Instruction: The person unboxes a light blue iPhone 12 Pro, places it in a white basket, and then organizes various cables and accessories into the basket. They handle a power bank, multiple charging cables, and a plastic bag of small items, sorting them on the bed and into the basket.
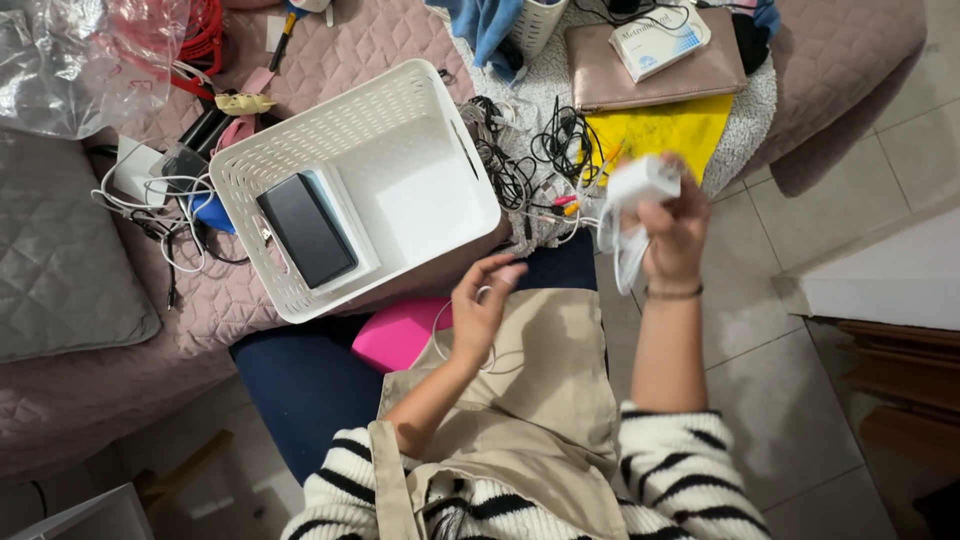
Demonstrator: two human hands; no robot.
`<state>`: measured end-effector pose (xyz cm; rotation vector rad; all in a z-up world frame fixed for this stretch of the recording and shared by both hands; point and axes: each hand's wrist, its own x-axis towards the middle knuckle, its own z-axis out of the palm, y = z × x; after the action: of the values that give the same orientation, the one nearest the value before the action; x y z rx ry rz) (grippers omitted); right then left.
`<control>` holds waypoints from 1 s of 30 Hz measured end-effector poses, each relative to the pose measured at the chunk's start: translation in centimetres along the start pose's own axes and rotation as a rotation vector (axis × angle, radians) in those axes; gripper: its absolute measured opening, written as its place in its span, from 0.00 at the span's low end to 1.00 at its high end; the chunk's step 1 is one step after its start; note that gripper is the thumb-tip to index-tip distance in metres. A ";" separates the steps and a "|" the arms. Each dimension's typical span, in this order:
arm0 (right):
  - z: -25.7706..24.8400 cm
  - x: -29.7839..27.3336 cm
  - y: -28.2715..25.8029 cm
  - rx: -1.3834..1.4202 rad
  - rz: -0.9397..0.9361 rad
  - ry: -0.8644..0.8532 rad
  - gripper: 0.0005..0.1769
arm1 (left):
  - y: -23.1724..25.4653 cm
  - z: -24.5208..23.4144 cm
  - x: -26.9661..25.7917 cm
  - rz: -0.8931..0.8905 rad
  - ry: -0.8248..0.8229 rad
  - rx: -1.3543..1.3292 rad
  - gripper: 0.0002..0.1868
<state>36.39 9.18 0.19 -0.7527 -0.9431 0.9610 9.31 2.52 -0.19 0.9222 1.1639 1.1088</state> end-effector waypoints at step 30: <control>4.8 -0.1 -0.2 1.123 0.732 -0.084 0.38 | 14.4 -2.7 3.1 -0.494 0.241 -0.579 0.21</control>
<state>32.04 9.62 2.28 -0.0492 -0.0476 1.9164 4.21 8.74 12.41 0.0447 1.0912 1.0706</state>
